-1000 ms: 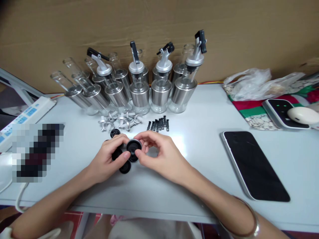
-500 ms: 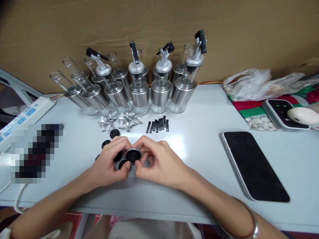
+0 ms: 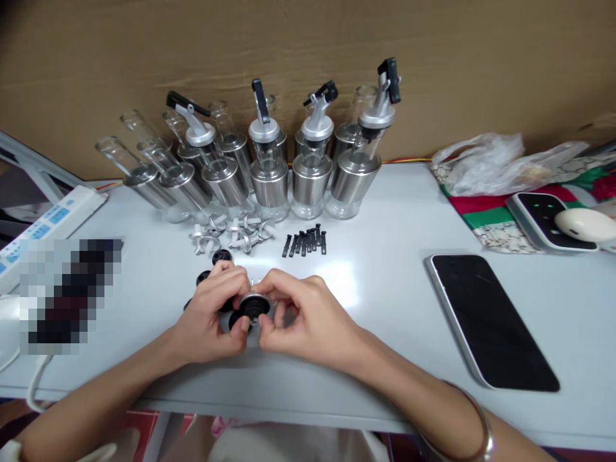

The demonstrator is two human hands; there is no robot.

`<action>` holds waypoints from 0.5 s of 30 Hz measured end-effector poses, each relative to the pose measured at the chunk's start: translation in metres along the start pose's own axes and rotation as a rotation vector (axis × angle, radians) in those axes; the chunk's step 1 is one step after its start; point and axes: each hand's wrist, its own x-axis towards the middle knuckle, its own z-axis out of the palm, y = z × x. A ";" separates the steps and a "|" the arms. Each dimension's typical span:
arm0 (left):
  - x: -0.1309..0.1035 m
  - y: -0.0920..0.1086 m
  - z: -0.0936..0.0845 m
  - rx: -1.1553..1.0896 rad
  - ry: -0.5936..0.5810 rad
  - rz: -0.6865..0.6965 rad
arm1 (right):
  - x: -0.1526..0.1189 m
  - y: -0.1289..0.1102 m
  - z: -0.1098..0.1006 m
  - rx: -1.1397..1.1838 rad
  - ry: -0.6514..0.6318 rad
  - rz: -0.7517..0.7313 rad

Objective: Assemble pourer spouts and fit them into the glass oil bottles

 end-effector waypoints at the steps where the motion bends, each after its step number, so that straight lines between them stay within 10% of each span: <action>1: 0.000 0.000 0.000 0.009 -0.002 -0.001 | 0.000 0.000 0.001 -0.004 0.004 -0.001; 15: -0.001 -0.004 -0.003 -0.062 0.046 -0.108 | 0.002 0.009 -0.007 0.006 0.055 -0.003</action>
